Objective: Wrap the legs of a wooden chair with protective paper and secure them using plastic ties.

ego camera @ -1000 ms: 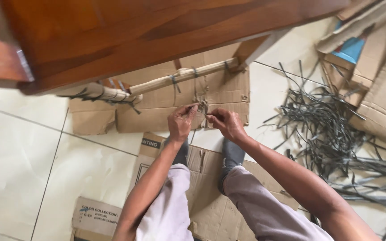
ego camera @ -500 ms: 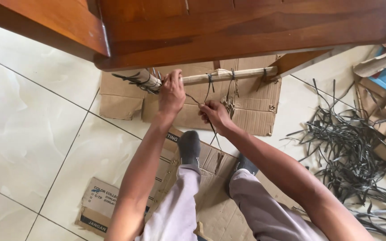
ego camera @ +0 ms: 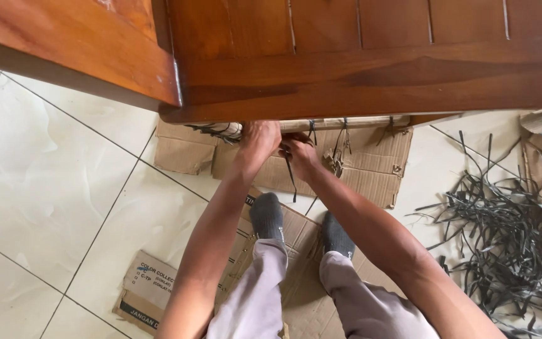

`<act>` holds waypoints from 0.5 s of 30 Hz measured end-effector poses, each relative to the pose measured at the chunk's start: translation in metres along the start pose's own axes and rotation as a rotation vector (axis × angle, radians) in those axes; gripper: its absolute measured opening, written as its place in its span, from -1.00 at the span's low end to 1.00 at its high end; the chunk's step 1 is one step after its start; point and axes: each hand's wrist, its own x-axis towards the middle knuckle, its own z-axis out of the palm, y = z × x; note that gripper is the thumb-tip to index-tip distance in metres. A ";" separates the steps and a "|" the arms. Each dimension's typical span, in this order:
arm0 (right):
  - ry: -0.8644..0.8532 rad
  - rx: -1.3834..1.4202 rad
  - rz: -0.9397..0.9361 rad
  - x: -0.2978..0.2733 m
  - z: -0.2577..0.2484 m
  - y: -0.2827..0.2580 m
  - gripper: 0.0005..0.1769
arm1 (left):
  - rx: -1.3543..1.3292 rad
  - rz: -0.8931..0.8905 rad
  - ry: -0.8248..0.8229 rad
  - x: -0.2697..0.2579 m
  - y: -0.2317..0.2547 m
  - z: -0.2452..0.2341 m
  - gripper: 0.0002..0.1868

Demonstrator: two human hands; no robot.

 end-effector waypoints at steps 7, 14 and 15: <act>-0.035 0.001 0.058 0.034 -0.007 0.021 -0.42 | 0.100 0.093 0.132 -0.008 0.002 -0.018 -0.81; -0.045 -0.155 0.006 -0.050 0.023 -0.038 -0.40 | -0.253 -0.134 0.346 -0.023 0.030 -0.026 -0.75; -0.059 -0.197 -0.025 -0.068 0.027 -0.044 -0.43 | -0.325 -0.179 0.384 -0.024 0.034 -0.029 -0.74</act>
